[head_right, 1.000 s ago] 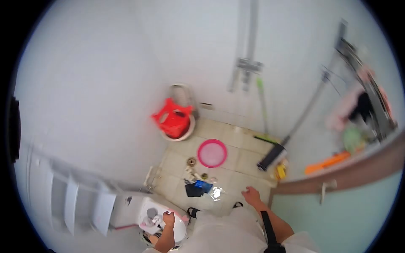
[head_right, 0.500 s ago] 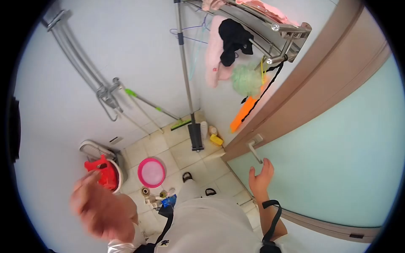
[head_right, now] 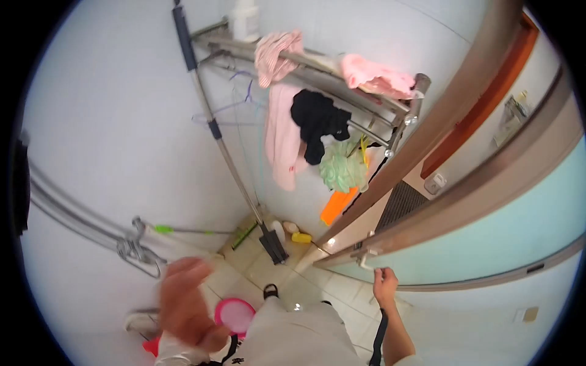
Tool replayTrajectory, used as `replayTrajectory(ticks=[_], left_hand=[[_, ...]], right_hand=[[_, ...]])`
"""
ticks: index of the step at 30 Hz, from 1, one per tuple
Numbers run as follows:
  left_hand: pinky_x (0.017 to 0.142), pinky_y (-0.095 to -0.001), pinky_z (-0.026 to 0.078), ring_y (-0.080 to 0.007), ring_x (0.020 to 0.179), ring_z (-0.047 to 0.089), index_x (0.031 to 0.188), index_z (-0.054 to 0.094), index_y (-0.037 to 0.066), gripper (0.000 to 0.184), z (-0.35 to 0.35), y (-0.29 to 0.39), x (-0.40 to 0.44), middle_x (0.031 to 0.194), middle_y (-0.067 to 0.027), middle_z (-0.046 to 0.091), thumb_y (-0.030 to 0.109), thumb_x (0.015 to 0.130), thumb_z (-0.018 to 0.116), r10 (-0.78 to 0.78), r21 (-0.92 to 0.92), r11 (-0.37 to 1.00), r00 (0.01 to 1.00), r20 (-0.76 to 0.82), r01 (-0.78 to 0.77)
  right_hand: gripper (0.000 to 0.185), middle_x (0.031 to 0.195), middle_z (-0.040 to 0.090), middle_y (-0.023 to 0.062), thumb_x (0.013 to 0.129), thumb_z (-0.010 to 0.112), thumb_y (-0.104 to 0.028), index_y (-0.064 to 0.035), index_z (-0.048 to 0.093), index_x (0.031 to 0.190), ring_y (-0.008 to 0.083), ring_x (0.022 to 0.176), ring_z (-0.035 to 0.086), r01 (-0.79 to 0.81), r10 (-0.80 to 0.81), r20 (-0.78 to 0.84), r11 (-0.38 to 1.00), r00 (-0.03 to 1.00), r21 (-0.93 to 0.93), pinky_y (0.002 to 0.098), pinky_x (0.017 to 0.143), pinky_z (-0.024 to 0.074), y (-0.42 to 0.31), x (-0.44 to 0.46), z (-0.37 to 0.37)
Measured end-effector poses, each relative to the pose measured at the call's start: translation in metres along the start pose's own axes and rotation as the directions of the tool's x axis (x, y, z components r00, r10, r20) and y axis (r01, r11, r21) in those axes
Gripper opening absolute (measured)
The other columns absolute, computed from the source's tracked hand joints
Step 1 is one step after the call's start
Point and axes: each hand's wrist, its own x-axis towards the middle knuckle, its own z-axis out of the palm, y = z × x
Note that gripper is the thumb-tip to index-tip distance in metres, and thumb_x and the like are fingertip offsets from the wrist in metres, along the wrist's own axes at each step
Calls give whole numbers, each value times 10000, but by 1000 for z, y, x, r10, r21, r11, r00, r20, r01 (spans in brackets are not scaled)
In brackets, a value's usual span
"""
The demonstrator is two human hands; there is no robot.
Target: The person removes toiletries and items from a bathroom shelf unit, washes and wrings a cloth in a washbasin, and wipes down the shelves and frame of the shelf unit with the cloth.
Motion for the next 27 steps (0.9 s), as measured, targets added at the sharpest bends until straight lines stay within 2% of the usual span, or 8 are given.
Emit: replayTrajectory(ticks=[3,7,10,12,14,17,20,27], left_hand=[[915,-444,485,-407,1132,572,1239,542,-63,532,48,-61,3,1264,-251,578,118,766,702,-151,-198,959,957,248,202],[965,-410,466,-357,1153,577,1243,561,-22,490,132,-99,-51,1257,-190,597,105,792,704,-289,-295,819,797,530,493],[966,-389,470,-309,1142,590,1254,571,12,480,182,-97,-77,1258,-158,603,103,805,712,-237,-275,775,665,709,569],[944,-370,489,-254,1123,601,1277,569,36,498,217,-99,-83,1265,-142,602,94,807,721,-155,-247,783,563,812,571],[940,-366,493,-251,1112,614,1266,575,36,471,284,-138,-102,1237,-138,618,116,824,717,-88,-269,724,473,877,635],[928,-368,508,-255,1098,629,1258,582,40,451,354,-171,-131,1211,-144,629,152,841,712,-3,-232,661,311,950,714],[915,-365,517,-243,1082,638,1276,576,51,469,410,-192,-143,1187,-134,646,167,844,716,112,-251,649,236,965,718],[884,-365,535,-244,1036,664,1257,596,66,441,582,-200,-199,1146,-113,672,189,850,712,182,-138,609,31,983,781]], right_hand=[[332,888,680,207,930,585,-308,11,661,985,345,779,678,-75,77,11,987,997,-141,432,722,544,30,-51,-5],[251,787,640,221,945,519,-213,5,630,885,446,743,583,213,-352,-400,912,846,-352,550,733,452,86,-139,14],[260,791,643,218,942,524,-224,5,634,887,438,748,588,-373,308,-376,921,874,-113,543,735,456,127,-235,23],[266,793,645,217,940,527,-231,6,636,889,433,751,591,-704,678,-289,710,676,18,538,736,458,139,-289,24],[272,795,647,215,939,530,-238,6,639,890,427,754,594,-873,859,-233,482,456,69,534,738,460,148,-308,27],[281,798,650,212,936,534,-249,6,643,892,419,758,598,-960,961,-184,234,205,152,527,740,463,149,-321,43],[291,802,653,210,934,539,-260,7,647,894,411,763,603,-969,989,-128,96,68,229,520,742,467,146,-292,74],[314,809,661,204,928,549,-286,8,656,899,393,774,613,-934,993,-33,114,109,339,504,747,474,233,-160,95]])
